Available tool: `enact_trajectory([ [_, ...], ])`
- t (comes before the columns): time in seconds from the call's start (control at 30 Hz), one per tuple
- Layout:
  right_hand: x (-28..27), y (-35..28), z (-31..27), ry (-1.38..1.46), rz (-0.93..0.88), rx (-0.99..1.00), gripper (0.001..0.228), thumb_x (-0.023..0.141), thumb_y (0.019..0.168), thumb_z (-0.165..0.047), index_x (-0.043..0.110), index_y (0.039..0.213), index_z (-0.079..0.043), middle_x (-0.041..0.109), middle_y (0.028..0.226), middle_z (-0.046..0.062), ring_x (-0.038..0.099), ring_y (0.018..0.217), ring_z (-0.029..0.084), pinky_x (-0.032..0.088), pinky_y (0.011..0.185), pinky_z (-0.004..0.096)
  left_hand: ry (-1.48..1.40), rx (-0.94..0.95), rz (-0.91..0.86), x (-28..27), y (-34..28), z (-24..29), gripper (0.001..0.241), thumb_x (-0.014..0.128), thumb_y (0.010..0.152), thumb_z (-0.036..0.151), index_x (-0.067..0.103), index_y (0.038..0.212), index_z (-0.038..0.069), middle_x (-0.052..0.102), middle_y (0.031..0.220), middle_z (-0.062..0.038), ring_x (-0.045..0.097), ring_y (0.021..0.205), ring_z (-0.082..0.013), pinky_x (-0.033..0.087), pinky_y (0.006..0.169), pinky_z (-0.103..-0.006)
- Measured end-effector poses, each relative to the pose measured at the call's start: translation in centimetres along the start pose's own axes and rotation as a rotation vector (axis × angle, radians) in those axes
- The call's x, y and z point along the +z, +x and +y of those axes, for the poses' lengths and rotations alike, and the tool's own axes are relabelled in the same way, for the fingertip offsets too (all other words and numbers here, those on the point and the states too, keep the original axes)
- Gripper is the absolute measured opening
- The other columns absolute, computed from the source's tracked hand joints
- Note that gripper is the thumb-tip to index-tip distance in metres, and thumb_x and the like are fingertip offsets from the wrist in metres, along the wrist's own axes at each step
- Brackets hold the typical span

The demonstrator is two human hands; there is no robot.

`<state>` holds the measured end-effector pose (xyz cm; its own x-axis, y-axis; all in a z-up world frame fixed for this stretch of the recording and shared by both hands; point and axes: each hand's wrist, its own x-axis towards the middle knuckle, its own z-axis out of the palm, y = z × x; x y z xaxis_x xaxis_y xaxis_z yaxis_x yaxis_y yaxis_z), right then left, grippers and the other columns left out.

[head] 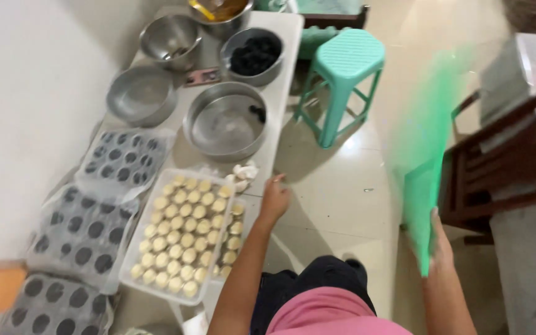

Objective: Wiping the edges of small pastry containers and covering the tray with a lid.

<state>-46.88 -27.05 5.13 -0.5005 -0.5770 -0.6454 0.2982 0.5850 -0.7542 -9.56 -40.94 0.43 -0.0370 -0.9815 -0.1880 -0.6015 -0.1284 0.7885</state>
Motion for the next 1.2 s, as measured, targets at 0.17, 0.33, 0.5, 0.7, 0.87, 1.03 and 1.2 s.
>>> enact_trajectory([
  [0.17, -2.3, 6.0, 2.4, -0.205, -0.12, -0.095, 0.064, 0.071, 0.091, -0.049, 0.058, 0.136, -0.005, 0.069, 0.111, 0.015, 0.068, 0.092, 0.031, 0.056, 0.078, 0.05, 0.045, 0.109, 0.172, 4.0, -0.1, -1.5, 0.047, 0.063, 0.095, 0.007, 0.058, 0.141, 0.007, 0.051, 0.144, -0.02, 0.052, 0.134, -0.037, 0.045, 0.113, -0.0458],
  [0.33, -3.0, 7.3, 6.9, -0.644, -0.418, -0.218, 0.057, 0.084, 0.083, -0.04, 0.067, 0.119, 0.0, 0.077, 0.095, 0.014, 0.076, 0.082, 0.026, 0.062, 0.073, 0.038, -0.321, -0.048, 0.15, 5.9, -3.0, -1.1, 0.044, 0.054, 0.1, 0.022, 0.055, 0.141, 0.006, 0.054, 0.138, -0.018, 0.053, 0.126, -0.0326, 0.044, 0.107, -0.044],
  [0.5, -9.3, 4.3, 1.3, -0.626, -0.386, -0.139, 0.068, 0.084, 0.078, -0.036, 0.06, 0.135, -0.006, 0.075, 0.11, 0.016, 0.075, 0.092, 0.03, 0.062, 0.078, 0.046, -0.747, -0.252, 0.174, 12.6, -8.5, -11.1, 0.048, 0.046, 0.105, 0.037, 0.052, 0.14, 0.006, 0.057, 0.132, -0.016, 0.054, 0.119, -0.0282, 0.043, 0.102, -0.0421],
  [0.7, -9.1, 8.3, -1.4, -0.7, -0.601, -0.356, 0.054, 0.079, 0.086, -0.027, 0.061, 0.13, -0.002, 0.074, 0.104, 0.018, 0.073, 0.086, 0.028, 0.061, 0.073, 0.044, -1.444, -0.306, 0.296, 12.0, -25.0, -4.4, 0.062, 0.042, 0.103, 0.055, 0.05, 0.138, 0.005, 0.063, 0.127, -0.017, 0.061, 0.113, -0.0279, 0.047, 0.098, -0.0428],
  [0.87, 3.6, 6.6, -2.0, -0.811, -0.814, -0.67, 0.043, 0.06, 0.107, -0.036, 0.057, 0.13, 0.0, 0.071, 0.102, 0.019, 0.07, 0.085, 0.027, 0.057, 0.069, 0.044, -1.273, -0.384, 0.661, 10.4, -33.4, -5.0, 0.061, 0.049, 0.111, 0.048, 0.043, 0.162, 0.016, 0.063, 0.119, -0.018, 0.053, 0.091, -0.0309, 0.045, 0.072, -0.0417],
  [1.03, 20.0, 0.0, -3.3, -0.886, -0.851, -1.153, 0.037, 0.059, 0.108, -0.031, 0.059, 0.13, -0.002, 0.073, 0.106, 0.026, 0.071, 0.094, 0.039, 0.055, 0.08, 0.048, -0.447, -0.305, 1.006, 1.2, -34.2, -3.0, 0.062, 0.055, 0.106, 0.023, 0.032, 0.16, 0.005, 0.056, 0.149, -0.017, 0.063, 0.127, -0.026, 0.051, 0.101, -0.0335],
  [1.2, 36.0, -1.4, -0.1, -0.75, -1.033, -1.036, 0.037, 0.06, 0.105, -0.029, 0.062, 0.13, -0.002, 0.074, 0.114, 0.021, 0.072, 0.101, 0.035, 0.055, 0.084, 0.045, -0.273, -0.217, 1.177, -7.9, -31.9, -8.6, 0.064, 0.053, 0.107, 0.022, 0.028, 0.164, 0.007, 0.054, 0.154, -0.017, 0.057, 0.137, -0.0235, 0.044, 0.109, -0.0313],
])
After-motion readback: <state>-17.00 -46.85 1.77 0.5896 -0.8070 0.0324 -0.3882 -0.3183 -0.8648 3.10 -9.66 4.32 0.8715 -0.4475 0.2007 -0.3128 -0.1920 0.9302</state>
